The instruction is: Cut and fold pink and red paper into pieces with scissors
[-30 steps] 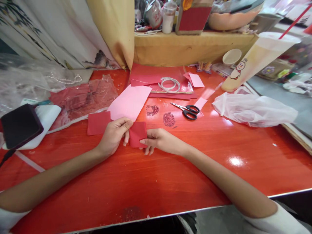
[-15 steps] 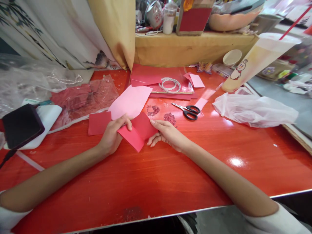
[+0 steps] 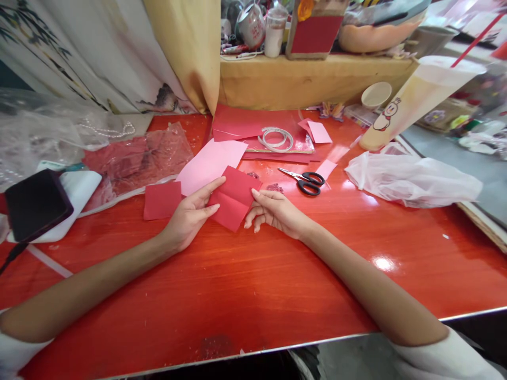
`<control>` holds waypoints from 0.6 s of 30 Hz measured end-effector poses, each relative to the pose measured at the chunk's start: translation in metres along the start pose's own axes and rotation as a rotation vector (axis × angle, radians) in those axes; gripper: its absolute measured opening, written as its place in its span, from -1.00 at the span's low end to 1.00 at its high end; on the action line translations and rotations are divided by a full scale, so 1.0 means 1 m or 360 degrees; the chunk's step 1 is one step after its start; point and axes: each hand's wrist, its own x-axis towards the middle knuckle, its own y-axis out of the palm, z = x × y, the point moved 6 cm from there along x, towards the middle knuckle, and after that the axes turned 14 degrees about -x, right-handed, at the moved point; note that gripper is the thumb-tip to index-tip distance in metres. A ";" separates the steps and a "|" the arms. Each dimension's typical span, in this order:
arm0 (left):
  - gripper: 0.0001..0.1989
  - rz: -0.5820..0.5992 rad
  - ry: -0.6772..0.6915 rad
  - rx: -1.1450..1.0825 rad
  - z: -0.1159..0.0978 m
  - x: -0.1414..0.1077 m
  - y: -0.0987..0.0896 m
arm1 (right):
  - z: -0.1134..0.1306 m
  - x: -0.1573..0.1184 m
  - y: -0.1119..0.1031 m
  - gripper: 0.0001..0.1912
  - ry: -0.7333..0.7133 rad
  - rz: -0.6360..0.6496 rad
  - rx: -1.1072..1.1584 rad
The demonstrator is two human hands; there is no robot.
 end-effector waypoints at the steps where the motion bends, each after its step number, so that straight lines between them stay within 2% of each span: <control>1: -0.50 0.0010 0.0027 0.0168 -0.001 -0.001 0.001 | 0.000 0.000 0.000 -0.71 -0.0021 0.0011 0.0008; 4: -0.52 0.0022 0.0068 0.0695 -0.003 -0.003 0.004 | 0.000 -0.001 0.000 -0.72 -0.0063 0.0027 -0.0022; 6: -0.46 0.0036 0.0038 0.0865 -0.002 -0.005 0.006 | 0.001 -0.002 0.000 -0.71 -0.0084 0.0018 -0.0062; 13: -0.13 0.0101 -0.0011 0.0961 -0.003 -0.008 0.015 | 0.001 -0.002 0.004 -0.68 -0.0127 0.0038 -0.0144; 18: -0.15 0.0119 -0.0024 0.0856 -0.006 -0.010 0.018 | 0.003 -0.003 0.007 -0.63 -0.0143 0.0068 -0.0210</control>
